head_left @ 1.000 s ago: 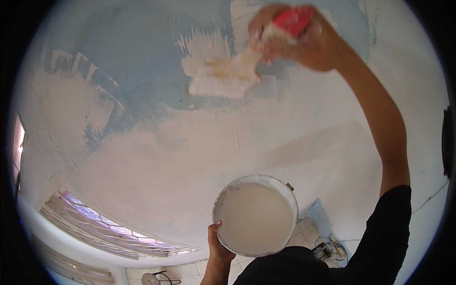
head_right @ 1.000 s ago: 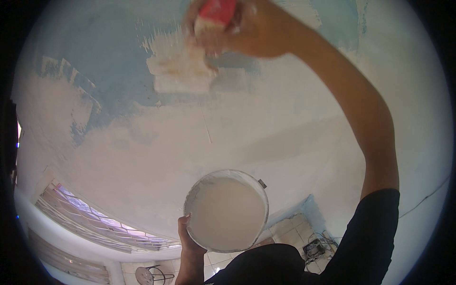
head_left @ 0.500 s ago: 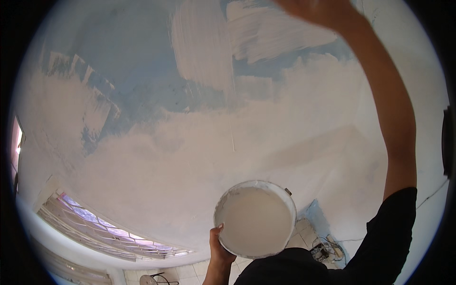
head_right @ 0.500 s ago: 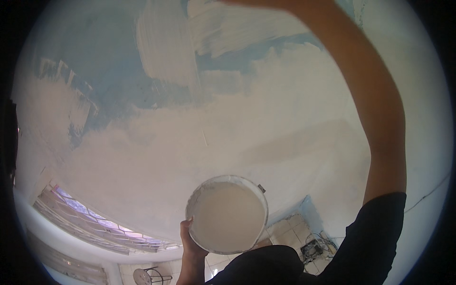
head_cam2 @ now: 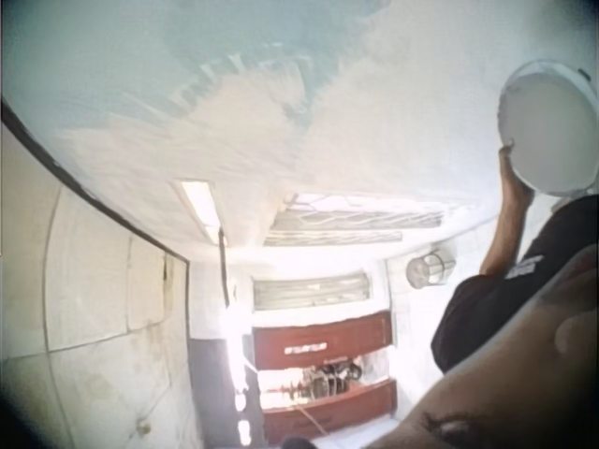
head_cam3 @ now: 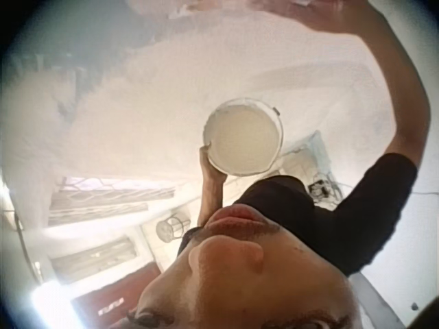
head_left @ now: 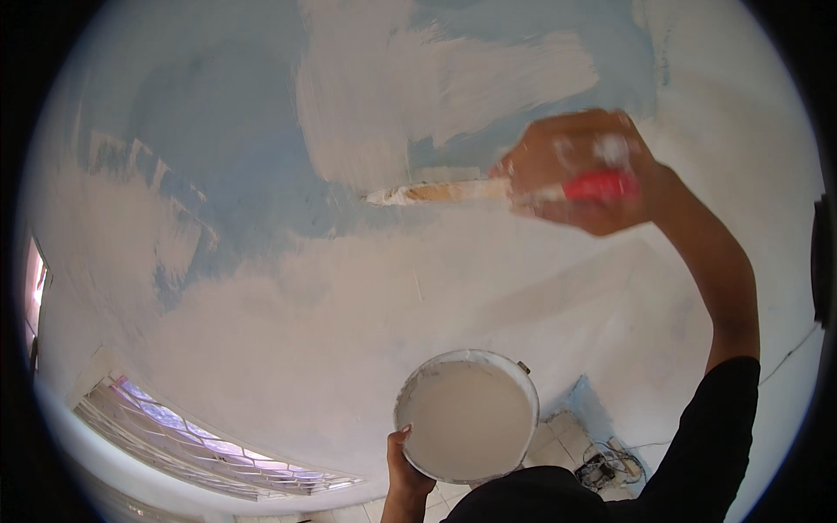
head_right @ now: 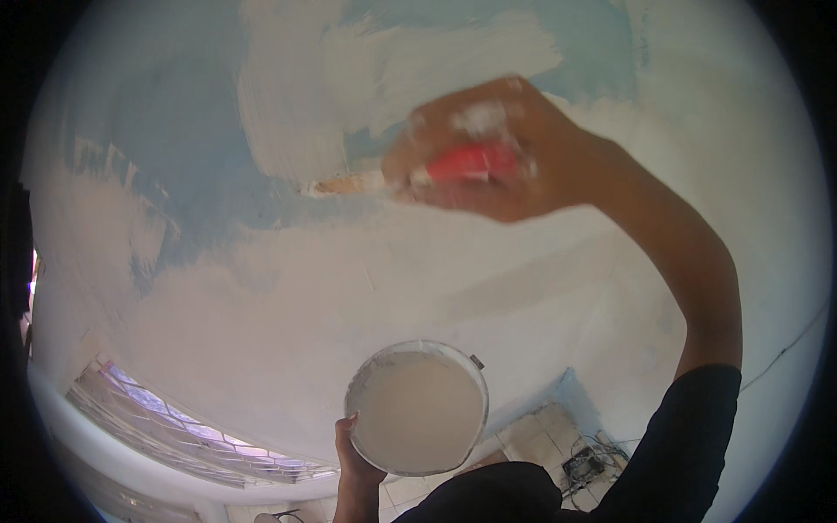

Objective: The person paints a ceiling using a brush by dipping it into a bucket of white paint and applying it in multiple strokes.

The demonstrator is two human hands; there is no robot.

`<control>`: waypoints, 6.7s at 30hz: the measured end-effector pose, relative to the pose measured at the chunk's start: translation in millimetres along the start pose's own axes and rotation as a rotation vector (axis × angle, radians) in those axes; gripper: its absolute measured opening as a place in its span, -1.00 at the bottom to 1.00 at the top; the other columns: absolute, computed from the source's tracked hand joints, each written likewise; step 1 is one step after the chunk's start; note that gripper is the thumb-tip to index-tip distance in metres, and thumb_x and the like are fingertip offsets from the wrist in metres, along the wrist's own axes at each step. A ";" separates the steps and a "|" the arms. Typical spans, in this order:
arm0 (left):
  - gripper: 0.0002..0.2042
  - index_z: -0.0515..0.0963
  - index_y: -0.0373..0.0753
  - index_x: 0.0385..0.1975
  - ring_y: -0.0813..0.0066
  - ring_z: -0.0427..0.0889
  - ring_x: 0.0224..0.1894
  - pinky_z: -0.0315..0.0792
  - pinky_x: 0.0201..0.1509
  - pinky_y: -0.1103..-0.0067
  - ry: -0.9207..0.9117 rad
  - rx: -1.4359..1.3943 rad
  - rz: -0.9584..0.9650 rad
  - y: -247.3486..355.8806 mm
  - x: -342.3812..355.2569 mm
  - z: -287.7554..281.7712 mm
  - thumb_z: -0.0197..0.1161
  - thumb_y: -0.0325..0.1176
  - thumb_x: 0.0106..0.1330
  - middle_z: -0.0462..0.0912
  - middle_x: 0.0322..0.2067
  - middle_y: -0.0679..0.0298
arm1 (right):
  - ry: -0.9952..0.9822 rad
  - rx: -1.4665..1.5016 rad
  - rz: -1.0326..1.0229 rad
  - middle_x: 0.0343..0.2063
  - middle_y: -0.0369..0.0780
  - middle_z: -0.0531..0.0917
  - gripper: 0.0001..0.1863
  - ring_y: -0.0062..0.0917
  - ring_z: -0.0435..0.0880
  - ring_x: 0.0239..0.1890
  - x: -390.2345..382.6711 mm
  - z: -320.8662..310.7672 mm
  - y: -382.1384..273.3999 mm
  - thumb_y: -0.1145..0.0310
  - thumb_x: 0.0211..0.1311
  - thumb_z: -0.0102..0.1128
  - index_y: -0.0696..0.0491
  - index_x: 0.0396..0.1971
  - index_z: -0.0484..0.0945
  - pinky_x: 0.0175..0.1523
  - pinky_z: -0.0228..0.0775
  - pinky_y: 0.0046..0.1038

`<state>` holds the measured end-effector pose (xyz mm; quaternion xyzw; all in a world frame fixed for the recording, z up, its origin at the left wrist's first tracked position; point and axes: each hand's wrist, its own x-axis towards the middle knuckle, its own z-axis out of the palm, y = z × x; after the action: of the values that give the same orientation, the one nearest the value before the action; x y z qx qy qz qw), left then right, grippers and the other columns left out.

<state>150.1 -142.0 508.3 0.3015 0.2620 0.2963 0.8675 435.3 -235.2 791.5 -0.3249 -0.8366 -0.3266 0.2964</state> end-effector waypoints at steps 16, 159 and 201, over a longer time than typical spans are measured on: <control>-0.42 0.31 -0.35 0.04 0.21 0.48 -0.05 0.38 -0.02 0.38 -0.025 0.024 0.002 -0.6 8.3 3.2 -0.14 -0.02 0.12 0.47 -0.08 0.06 | 0.210 -0.338 -0.128 -0.45 -0.29 0.57 -0.95 -0.67 0.49 -0.41 90.1 -79.0 63.2 0.48 0.12 0.17 0.11 -0.41 0.54 -0.28 0.37 -0.59; -0.35 0.31 -0.30 0.05 0.19 0.44 -0.02 0.38 -0.05 0.32 -0.071 0.125 -0.010 14.7 37.8 -13.1 -0.10 0.06 0.03 0.43 -0.03 0.07 | -0.110 -0.303 0.275 -0.30 -0.17 0.65 -0.87 -0.47 0.61 -0.30 23.9 -119.6 62.8 0.43 0.13 0.18 0.13 -0.33 0.58 -0.18 0.42 -0.54; -0.35 0.29 -0.31 0.07 0.15 0.45 -0.02 0.37 -0.02 0.32 -0.102 0.082 -0.030 17.6 29.7 -7.2 -0.09 0.03 0.03 0.43 -0.03 0.06 | -0.442 -0.172 0.413 -0.20 -0.19 0.61 -0.79 -0.49 0.58 -0.16 -56.1 -16.8 -11.0 0.38 0.06 0.18 0.02 -0.26 0.60 -0.06 0.47 -0.53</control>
<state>159.7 -108.0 507.2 0.3474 0.2339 0.2564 0.8711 466.4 -273.6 758.2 -0.5751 -0.7663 -0.2507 0.1387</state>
